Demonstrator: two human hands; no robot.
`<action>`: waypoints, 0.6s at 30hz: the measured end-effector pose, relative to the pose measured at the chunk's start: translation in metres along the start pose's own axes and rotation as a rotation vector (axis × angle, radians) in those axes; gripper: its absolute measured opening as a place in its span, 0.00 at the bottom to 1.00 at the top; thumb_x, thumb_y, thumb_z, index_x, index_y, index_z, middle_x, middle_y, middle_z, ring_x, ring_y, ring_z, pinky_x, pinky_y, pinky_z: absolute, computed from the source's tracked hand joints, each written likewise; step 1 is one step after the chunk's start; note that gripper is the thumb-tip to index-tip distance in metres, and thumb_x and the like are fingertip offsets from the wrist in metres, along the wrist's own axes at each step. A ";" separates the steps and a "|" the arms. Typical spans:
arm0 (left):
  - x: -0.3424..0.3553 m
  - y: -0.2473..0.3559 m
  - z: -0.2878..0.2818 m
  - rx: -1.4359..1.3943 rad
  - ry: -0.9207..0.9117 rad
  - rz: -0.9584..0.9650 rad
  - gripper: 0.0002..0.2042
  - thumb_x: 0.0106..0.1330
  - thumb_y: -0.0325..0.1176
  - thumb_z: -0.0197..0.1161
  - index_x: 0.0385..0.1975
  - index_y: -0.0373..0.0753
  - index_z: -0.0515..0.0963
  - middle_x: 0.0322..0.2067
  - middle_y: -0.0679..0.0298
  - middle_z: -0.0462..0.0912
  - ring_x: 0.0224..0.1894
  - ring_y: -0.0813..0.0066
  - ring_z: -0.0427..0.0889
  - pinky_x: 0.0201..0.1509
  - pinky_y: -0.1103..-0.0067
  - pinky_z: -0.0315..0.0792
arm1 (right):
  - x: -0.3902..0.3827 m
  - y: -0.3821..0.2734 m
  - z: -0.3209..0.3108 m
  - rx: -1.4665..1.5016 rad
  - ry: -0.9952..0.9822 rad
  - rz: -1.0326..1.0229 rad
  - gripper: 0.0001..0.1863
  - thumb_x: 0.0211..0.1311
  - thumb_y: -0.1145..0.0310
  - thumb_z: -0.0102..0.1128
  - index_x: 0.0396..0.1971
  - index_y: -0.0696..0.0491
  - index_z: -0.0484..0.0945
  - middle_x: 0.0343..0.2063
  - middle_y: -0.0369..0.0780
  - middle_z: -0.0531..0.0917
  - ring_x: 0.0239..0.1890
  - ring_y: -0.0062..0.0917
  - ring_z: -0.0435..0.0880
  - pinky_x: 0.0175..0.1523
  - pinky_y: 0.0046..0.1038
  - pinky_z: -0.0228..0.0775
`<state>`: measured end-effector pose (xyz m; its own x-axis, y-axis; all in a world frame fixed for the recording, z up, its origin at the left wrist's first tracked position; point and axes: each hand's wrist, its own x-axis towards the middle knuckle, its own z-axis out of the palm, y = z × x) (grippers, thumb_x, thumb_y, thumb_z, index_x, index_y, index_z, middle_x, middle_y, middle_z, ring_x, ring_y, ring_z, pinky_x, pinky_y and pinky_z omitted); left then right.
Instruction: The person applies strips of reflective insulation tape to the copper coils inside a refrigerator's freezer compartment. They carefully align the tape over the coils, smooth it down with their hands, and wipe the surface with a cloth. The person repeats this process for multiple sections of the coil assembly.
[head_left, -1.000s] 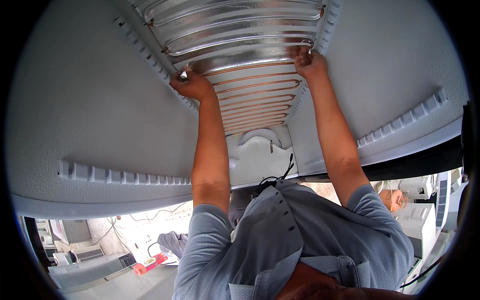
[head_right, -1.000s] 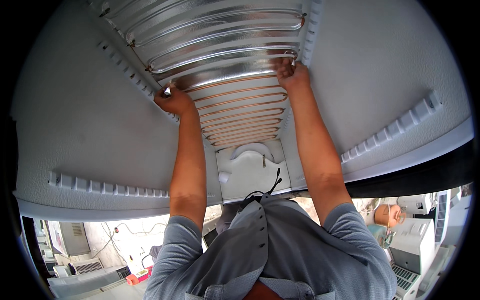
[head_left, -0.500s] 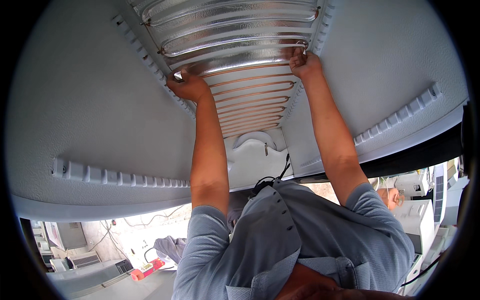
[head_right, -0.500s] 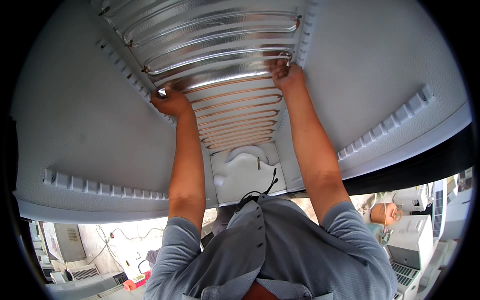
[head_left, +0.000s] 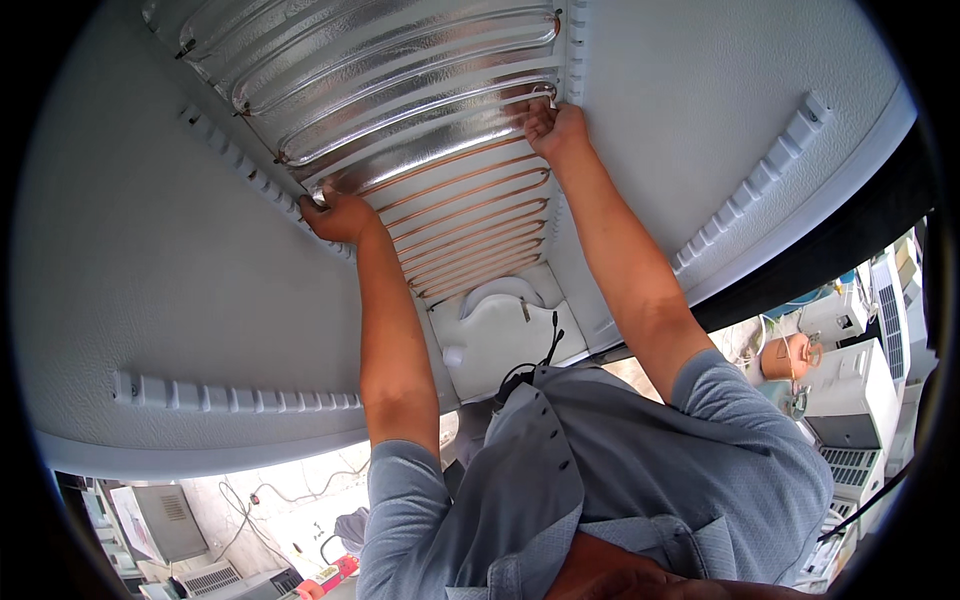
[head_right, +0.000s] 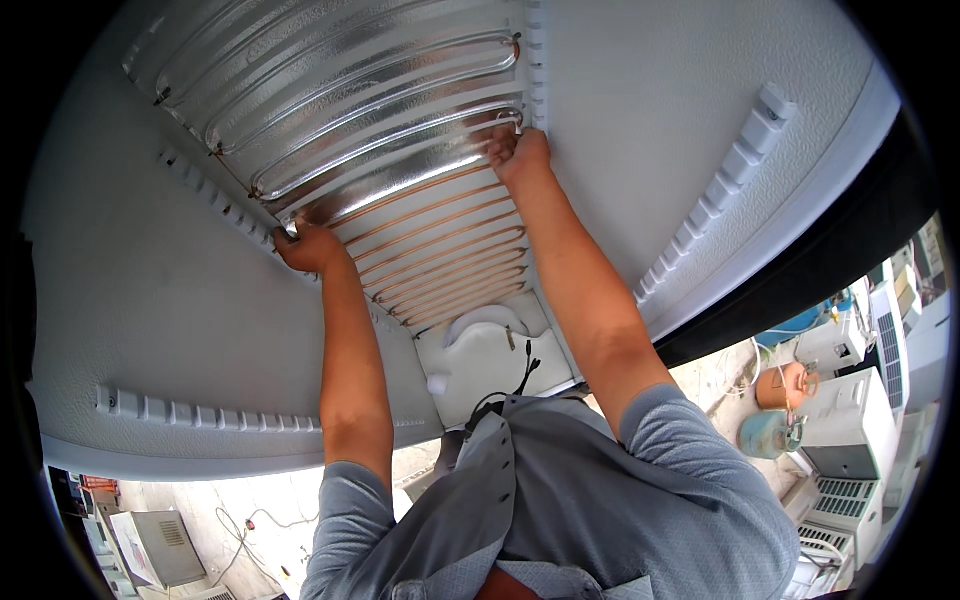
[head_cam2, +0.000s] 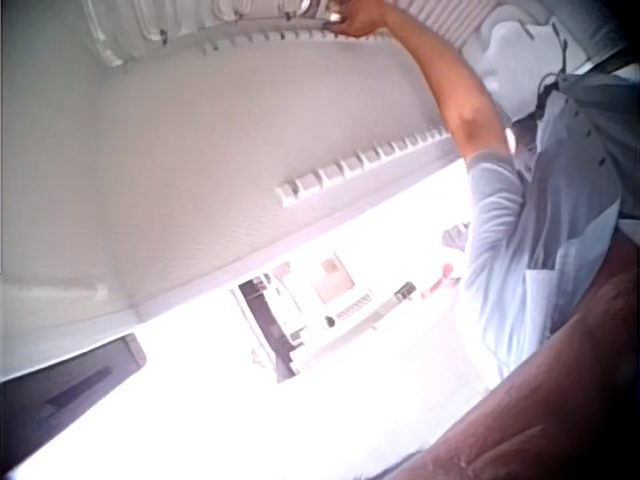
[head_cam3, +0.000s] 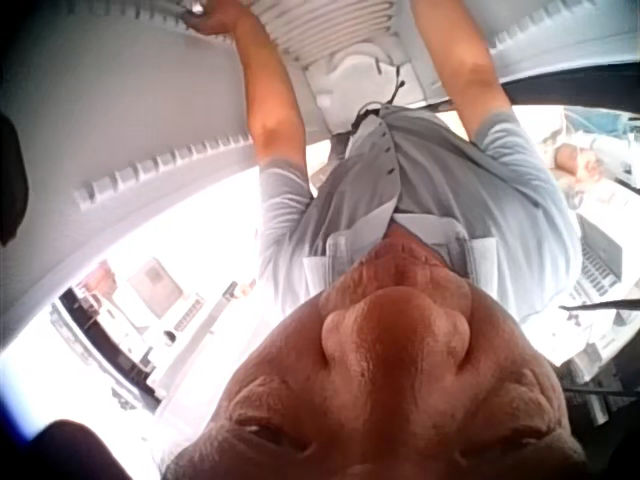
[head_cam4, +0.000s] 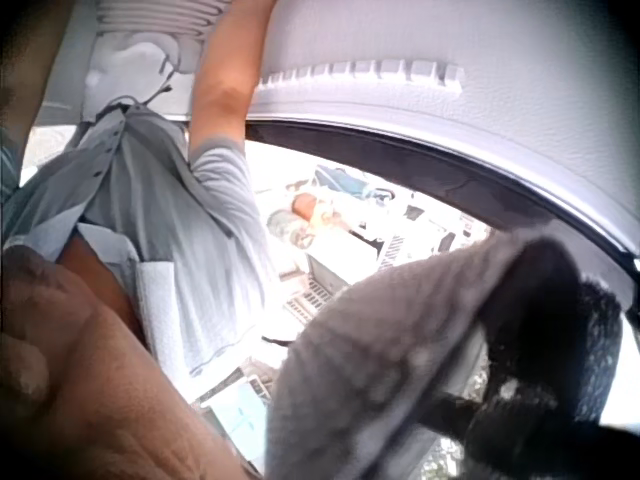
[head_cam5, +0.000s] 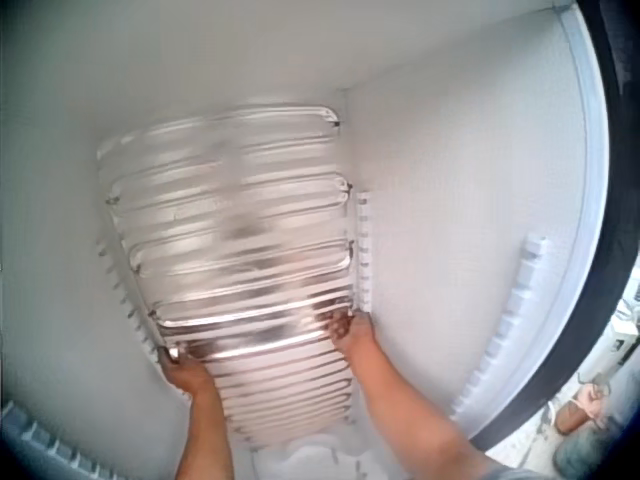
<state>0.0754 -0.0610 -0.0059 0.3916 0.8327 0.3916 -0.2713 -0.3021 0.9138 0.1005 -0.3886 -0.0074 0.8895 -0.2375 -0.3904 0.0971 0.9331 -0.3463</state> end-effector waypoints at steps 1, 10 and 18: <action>-0.003 0.006 -0.001 -0.022 -0.010 -0.025 0.26 0.64 0.32 0.69 0.56 0.20 0.73 0.54 0.39 0.78 0.54 0.47 0.80 0.60 0.64 0.74 | 0.001 -0.001 -0.002 0.022 -0.014 -0.008 0.22 0.78 0.60 0.32 0.32 0.55 0.76 0.24 0.39 0.83 0.24 0.24 0.80 0.27 0.23 0.71; 0.009 -0.008 -0.004 0.024 -0.049 0.002 0.26 0.68 0.36 0.66 0.57 0.19 0.71 0.54 0.37 0.76 0.54 0.48 0.81 0.57 0.66 0.77 | -0.017 0.008 0.001 0.187 -0.159 -0.038 0.15 0.72 0.67 0.37 0.32 0.56 0.74 0.25 0.41 0.82 0.23 0.25 0.76 0.28 0.25 0.70; 0.010 -0.007 -0.007 0.058 -0.149 0.122 0.16 0.69 0.32 0.63 0.45 0.22 0.78 0.43 0.43 0.83 0.44 0.51 0.84 0.50 0.65 0.76 | -0.013 0.051 -0.017 -0.346 0.154 -0.779 0.12 0.68 0.71 0.50 0.46 0.57 0.79 0.35 0.40 0.82 0.38 0.30 0.82 0.44 0.30 0.75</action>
<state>0.0751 -0.0472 -0.0094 0.4860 0.7117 0.5073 -0.2753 -0.4263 0.8617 0.0861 -0.3425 -0.0338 0.5533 -0.8322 -0.0364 0.4898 0.3604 -0.7938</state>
